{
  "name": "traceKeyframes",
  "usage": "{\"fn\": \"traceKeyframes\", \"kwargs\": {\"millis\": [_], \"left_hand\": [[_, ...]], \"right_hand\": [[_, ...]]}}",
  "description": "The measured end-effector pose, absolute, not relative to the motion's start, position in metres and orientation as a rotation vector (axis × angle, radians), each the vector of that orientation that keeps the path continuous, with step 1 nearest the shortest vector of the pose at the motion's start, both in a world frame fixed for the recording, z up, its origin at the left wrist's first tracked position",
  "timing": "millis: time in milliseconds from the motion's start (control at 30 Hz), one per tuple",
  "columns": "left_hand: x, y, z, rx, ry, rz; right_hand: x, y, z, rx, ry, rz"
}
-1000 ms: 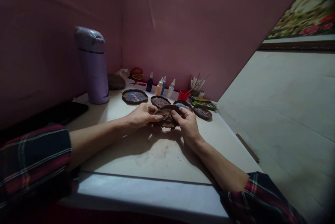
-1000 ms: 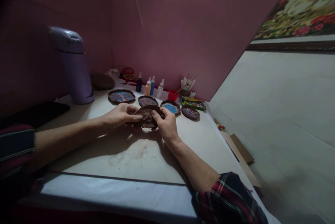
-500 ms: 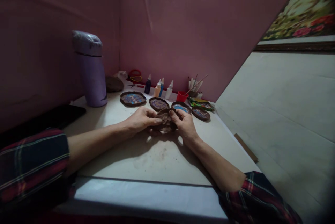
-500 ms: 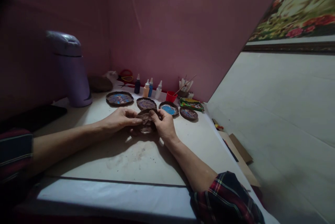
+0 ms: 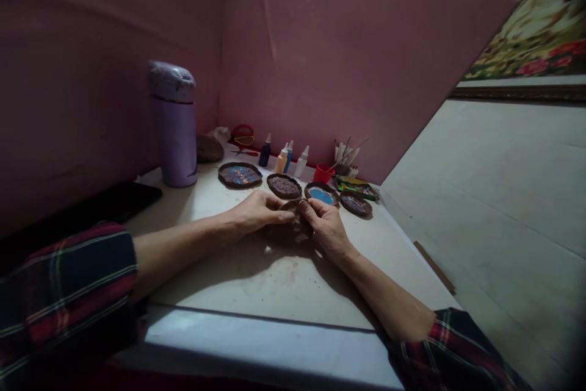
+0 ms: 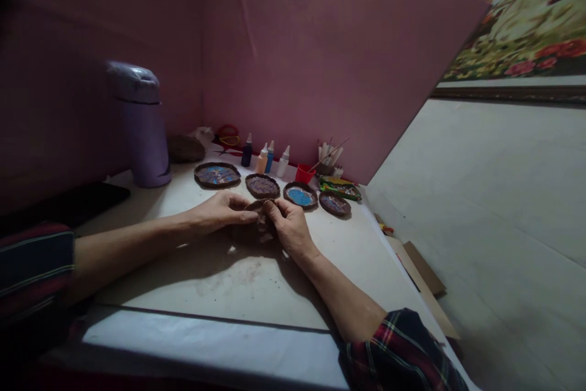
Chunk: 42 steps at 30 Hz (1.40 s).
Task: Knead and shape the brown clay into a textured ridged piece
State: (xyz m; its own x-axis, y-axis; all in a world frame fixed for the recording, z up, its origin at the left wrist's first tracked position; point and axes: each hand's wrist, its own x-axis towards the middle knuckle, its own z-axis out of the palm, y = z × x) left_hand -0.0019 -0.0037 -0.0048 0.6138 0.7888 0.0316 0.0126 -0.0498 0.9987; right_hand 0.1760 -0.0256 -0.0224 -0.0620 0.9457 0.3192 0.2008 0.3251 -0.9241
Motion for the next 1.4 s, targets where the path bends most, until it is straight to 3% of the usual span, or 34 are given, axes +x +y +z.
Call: {"fn": "traceKeyframes", "kwargs": {"millis": [233,767,900,1100,1400], "left_hand": [[-0.002,-0.001,-0.007,1.504,0.717,0.754],[-0.002,-0.001,-0.009,1.468,0.701,0.8],[-0.002,-0.002,-0.007,1.406,0.694,0.848],[-0.004,-0.001,-0.005,1.393,0.699,0.947],[-0.007,0.003,-0.001,1.392,0.73,1.071]], "right_hand": [[0.176,-0.033,-0.012,-1.113,-1.628,0.415],[0.175,-0.038,-0.01,-1.072,-1.667,0.432],[0.175,-0.037,-0.01,-1.099,-1.581,0.524],[0.17,-0.034,-0.017,-1.091,-1.418,0.994],[0.172,-0.035,-0.017,-0.998,-1.465,1.078]]}}
